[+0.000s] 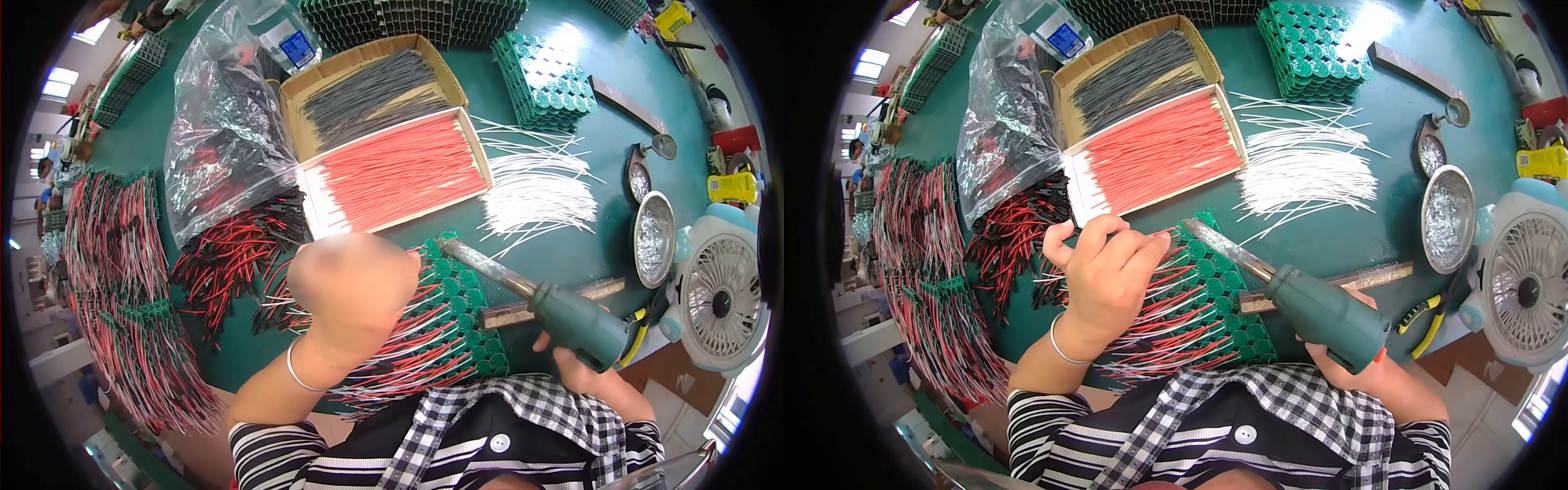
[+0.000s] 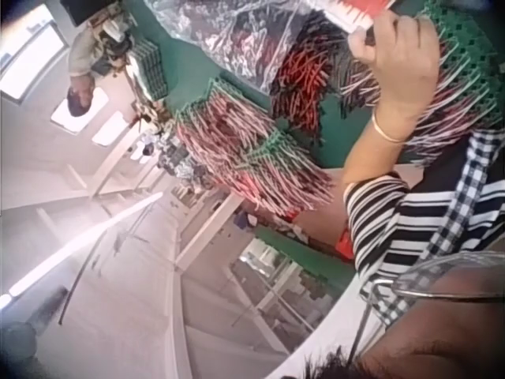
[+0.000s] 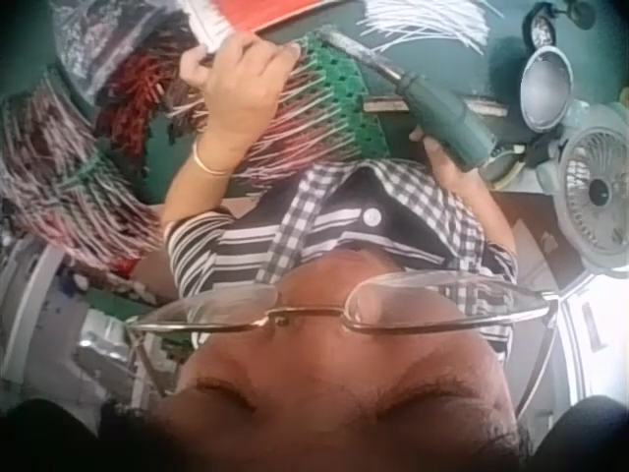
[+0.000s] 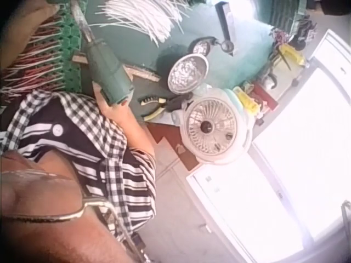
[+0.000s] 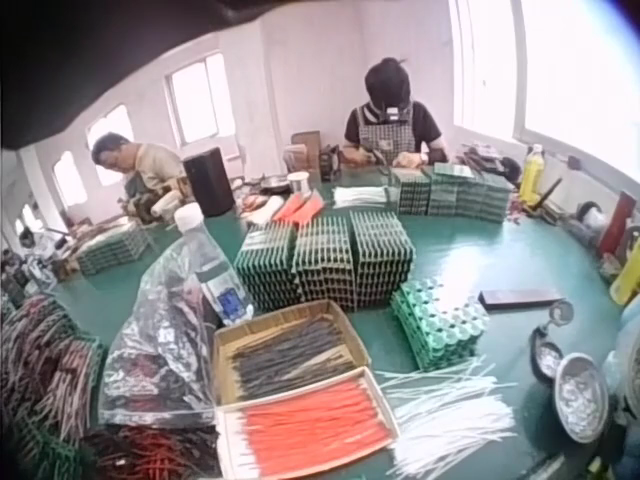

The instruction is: The person positions wires onto circuit boards by hand and attaches them using a soldering gun.

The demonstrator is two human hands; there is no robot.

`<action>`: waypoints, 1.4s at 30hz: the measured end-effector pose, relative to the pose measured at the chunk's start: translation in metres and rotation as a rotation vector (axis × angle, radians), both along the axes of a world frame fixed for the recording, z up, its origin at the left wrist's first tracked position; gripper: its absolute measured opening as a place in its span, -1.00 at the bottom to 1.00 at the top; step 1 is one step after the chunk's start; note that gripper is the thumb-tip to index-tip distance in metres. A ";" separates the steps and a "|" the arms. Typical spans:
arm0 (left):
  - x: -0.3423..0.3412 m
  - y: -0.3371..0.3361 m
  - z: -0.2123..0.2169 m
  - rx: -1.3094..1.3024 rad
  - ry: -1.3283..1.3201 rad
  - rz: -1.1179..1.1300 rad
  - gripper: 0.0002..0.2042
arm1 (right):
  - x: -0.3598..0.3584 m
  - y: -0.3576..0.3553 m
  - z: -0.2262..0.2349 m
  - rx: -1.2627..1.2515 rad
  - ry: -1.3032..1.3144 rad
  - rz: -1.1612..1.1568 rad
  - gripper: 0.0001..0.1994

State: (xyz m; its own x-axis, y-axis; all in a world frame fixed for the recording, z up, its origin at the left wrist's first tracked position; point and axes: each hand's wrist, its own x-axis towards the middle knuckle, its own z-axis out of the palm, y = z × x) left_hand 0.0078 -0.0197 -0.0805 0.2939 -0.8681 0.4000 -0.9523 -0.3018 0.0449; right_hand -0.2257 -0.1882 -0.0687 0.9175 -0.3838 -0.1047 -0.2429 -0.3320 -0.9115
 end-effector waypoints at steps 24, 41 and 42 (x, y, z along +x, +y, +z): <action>0.000 -0.003 0.002 0.037 0.037 -0.014 -0.91 | -0.001 0.001 -0.008 -0.312 -0.028 0.120 -0.66; 0.001 -0.002 0.003 0.007 0.030 -0.053 -0.92 | -0.017 0.007 -0.004 -0.122 -0.096 -0.065 -0.45; 0.001 -0.002 0.004 0.014 0.046 -0.061 -0.92 | -0.019 0.006 -0.006 -0.164 -0.133 -0.040 -0.46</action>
